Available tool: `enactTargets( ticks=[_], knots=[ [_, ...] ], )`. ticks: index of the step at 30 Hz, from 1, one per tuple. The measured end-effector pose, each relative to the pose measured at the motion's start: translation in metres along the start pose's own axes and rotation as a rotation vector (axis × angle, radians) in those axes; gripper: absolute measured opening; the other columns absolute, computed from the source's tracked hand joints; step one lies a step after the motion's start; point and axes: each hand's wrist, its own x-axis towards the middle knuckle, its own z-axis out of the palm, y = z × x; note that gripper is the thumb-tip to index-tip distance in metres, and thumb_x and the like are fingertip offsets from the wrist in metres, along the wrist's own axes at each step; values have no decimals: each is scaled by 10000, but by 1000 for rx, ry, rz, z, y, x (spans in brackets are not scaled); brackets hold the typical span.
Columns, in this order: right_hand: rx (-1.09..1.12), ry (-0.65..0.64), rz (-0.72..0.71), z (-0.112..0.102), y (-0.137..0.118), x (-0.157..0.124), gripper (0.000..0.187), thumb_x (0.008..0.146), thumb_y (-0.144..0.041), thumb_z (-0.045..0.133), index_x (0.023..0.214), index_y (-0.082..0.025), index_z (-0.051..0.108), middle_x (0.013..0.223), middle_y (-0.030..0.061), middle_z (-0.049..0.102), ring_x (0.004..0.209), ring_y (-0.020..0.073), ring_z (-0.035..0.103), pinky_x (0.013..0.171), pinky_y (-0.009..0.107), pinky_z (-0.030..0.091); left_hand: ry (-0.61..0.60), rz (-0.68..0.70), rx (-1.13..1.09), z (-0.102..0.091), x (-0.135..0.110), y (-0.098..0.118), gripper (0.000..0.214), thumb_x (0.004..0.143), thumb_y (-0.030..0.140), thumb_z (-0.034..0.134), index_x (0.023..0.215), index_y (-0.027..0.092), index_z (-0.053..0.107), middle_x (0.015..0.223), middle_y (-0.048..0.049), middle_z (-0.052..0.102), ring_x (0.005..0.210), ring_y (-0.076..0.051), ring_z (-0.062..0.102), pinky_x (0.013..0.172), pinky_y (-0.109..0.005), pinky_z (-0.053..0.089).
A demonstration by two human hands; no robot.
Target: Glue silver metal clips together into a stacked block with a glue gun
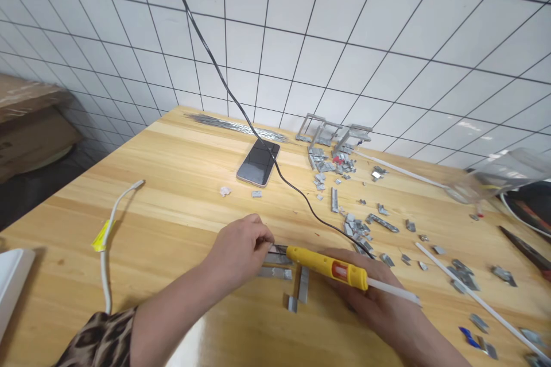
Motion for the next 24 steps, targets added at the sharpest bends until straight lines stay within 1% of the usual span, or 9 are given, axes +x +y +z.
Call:
enactTargets(
  ticks=[4, 9, 12, 17, 21, 24],
  knots=[
    [-8, 3, -4, 1, 2, 0, 277, 918, -350, 486, 1088, -227, 667, 999, 85, 727, 832, 197, 684, 692, 249, 536, -5, -5, -5, 0, 0, 1, 167, 777, 85, 556, 730, 194, 673, 782, 26, 593, 685, -115, 556, 612, -236, 380],
    [-2, 4, 19, 2, 2, -1, 283, 916, -356, 486, 1100, -231, 663, 984, 78, 730, 779, 189, 684, 661, 252, 540, -7, -7, 0, 0, 0, 1, 183, 780, 75, 544, 727, 192, 674, 789, 23, 601, 704, -118, 561, 624, -236, 382],
    [-7, 3, 13, 2, 1, -1, 278, 913, -345, 491, 1100, -232, 661, 971, 73, 732, 785, 191, 687, 664, 252, 542, -12, -7, 6, -1, -1, 2, 188, 784, 72, 542, 735, 193, 678, 794, 20, 603, 713, -120, 564, 632, -238, 383],
    [18, -5, -2, 4, 3, 0, 269, 914, -326, 482, 1099, -233, 654, 1033, 76, 726, 872, 198, 686, 722, 254, 540, -15, -15, 0, -2, -1, 2, 189, 792, 80, 539, 734, 194, 678, 802, 18, 609, 720, -123, 567, 636, -241, 388],
    [24, -42, 8, 7, 4, 0, 275, 917, -327, 472, 1122, -248, 636, 1101, 70, 708, 974, 219, 668, 818, 299, 532, -12, -5, -1, -1, 0, 2, 202, 785, 70, 529, 746, 195, 683, 816, 17, 615, 727, -122, 573, 632, -239, 389],
    [8, -65, 16, 6, 3, -1, 258, 918, -318, 468, 1100, -259, 640, 1085, 56, 711, 960, 212, 669, 807, 294, 531, -19, -3, 7, -1, 0, 2, 206, 790, 77, 524, 749, 197, 687, 815, 17, 615, 721, -123, 573, 631, -240, 392]
  ],
)
